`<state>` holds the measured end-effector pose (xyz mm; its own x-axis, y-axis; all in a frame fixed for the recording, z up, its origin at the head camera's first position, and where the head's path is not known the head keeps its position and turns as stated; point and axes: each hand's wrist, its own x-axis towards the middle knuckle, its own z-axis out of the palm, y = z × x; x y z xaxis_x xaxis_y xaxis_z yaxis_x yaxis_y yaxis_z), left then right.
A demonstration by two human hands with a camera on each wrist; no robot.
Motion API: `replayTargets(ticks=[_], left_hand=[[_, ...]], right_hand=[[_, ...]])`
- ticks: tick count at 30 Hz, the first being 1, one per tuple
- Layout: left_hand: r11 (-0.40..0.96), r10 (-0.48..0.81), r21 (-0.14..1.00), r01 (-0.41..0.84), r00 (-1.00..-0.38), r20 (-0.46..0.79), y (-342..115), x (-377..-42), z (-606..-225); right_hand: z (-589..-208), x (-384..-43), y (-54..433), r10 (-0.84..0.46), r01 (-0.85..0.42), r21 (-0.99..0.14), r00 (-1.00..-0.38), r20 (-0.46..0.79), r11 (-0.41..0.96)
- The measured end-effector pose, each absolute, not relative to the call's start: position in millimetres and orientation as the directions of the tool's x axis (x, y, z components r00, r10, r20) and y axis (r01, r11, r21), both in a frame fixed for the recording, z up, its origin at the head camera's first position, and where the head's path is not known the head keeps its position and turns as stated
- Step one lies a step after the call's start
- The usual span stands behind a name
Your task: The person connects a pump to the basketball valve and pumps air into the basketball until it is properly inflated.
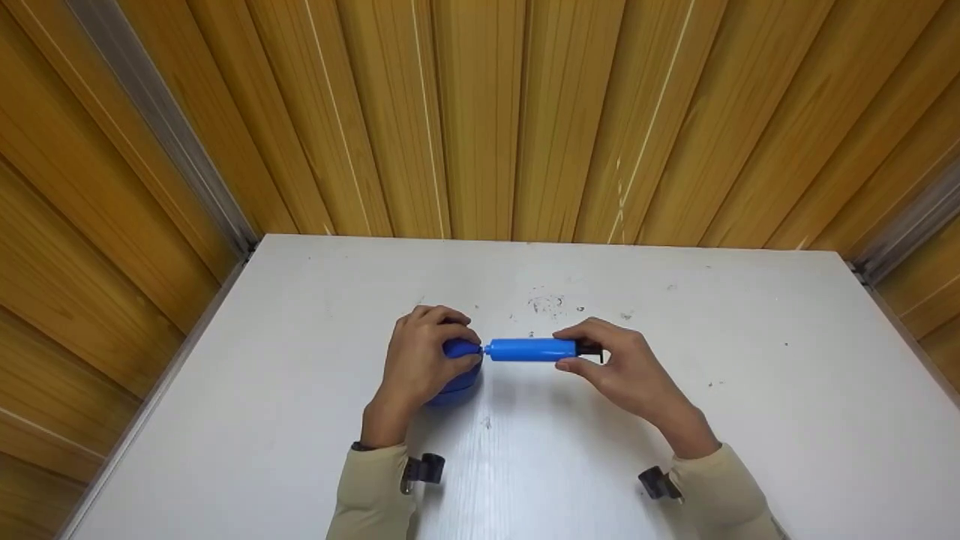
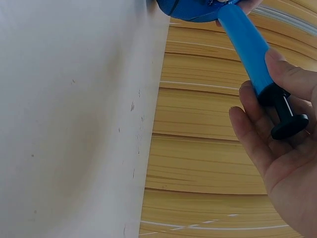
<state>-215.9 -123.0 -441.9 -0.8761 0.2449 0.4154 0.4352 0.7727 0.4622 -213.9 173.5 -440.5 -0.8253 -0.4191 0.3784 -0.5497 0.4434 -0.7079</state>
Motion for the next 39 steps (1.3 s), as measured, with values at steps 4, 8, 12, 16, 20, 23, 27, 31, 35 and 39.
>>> replayTargets(ticks=[4,8,12,16,20,23,27,31,35,39], left_hand=[[0.767,0.251,0.466,0.442,-0.874,0.416,-123.1,-216.1,-442.1],[0.762,0.252,0.473,0.443,-0.875,0.413,-123.8,-216.3,-442.0],[0.761,0.25,0.48,0.436,-0.88,0.404,-124.2,-216.7,-441.1],[0.763,0.251,0.481,0.432,-0.884,0.395,-124.2,-217.2,-440.5],[0.758,0.253,0.485,0.436,-0.882,0.397,-124.8,-217.2,-441.2],[0.752,0.254,0.484,0.447,-0.875,0.412,-125.4,-217.6,-442.1],[0.749,0.254,0.485,0.451,-0.872,0.418,-125.8,-217.7,-442.2],[0.75,0.251,0.493,0.441,-0.879,0.405,-125.9,-217.1,-441.6],[0.751,0.247,0.497,0.435,-0.883,0.4,-125.9,-216.8,-440.5],[0.751,0.243,0.499,0.432,-0.884,0.399,-125.9,-216.8,-439.6]], right_hand=[[-440.1,-214.0,174.0,-0.421,-0.55,-0.701,-0.826,0.375,0.454],[-440.0,-214.0,174.1,-0.423,-0.558,-0.694,-0.821,0.383,0.455],[-439.4,-214.0,174.6,-0.422,-0.559,-0.693,-0.821,0.384,0.456],[-438.6,-214.1,175.3,-0.419,-0.555,-0.693,-0.824,0.381,0.46],[-438.1,-214.0,175.8,-0.419,-0.554,-0.693,-0.825,0.381,0.461],[-438.0,-213.9,176.2,-0.42,-0.557,-0.691,-0.822,0.383,0.461],[-438.2,-214.0,176.7,-0.423,-0.561,-0.692,-0.819,0.388,0.453],[-438.3,-214.1,177.3,-0.423,-0.564,-0.69,-0.818,0.39,0.453],[-437.7,-214.5,177.9,-0.423,-0.564,-0.69,-0.818,0.39,0.454],[-436.6,-214.9,178.3,-0.419,-0.56,-0.689,-0.821,0.387,0.46]])
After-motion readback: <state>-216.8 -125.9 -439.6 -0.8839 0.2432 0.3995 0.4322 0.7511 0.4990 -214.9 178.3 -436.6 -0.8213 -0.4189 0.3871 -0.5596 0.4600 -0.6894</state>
